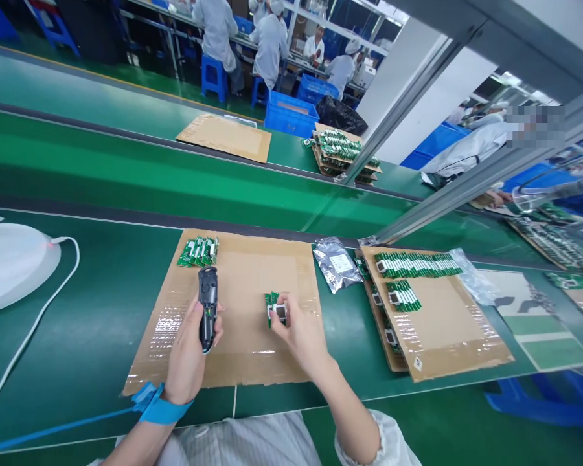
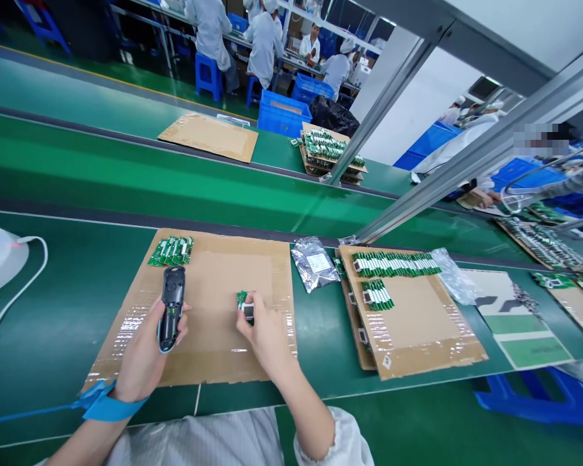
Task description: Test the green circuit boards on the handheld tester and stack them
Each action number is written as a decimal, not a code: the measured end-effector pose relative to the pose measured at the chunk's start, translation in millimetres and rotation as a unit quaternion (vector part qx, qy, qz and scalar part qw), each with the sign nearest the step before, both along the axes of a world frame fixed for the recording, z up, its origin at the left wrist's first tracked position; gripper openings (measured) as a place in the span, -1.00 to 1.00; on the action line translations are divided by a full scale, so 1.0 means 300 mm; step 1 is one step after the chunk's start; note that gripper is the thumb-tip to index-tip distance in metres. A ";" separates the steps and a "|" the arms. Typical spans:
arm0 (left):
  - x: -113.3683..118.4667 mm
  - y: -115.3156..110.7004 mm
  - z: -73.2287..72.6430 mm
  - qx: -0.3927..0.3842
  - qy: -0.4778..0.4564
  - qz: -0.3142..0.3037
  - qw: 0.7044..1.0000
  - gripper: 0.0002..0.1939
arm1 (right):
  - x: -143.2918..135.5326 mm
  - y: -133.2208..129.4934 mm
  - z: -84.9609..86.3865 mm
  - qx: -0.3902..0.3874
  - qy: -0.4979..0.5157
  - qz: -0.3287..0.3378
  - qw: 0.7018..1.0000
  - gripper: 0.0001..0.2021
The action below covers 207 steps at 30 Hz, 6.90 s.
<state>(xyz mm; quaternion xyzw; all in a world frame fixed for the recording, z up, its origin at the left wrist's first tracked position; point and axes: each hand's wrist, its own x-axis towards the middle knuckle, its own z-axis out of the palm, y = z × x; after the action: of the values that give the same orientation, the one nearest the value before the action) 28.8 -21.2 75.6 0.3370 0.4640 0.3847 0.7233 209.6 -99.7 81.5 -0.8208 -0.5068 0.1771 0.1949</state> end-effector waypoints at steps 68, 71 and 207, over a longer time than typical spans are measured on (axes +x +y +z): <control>-0.003 -0.050 0.131 -0.060 -0.133 -0.090 0.985 -0.64 | -0.155 0.161 0.129 0.241 0.248 0.134 0.929 -0.70; 0.000 -0.060 0.144 -0.056 -0.145 -0.087 0.984 -0.64 | -0.156 0.149 0.146 0.232 0.258 0.139 0.927 -0.69; 0.010 -0.067 0.141 -0.023 -0.126 -0.079 0.989 -0.63 | -0.142 0.143 0.162 0.190 0.293 0.158 0.924 -0.69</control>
<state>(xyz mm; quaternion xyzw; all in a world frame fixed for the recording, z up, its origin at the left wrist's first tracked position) 31.7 -41.2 117.9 0.3042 0.3496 0.3553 0.8118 167.0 -56.8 130.1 -0.5894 -0.5743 0.3379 0.4567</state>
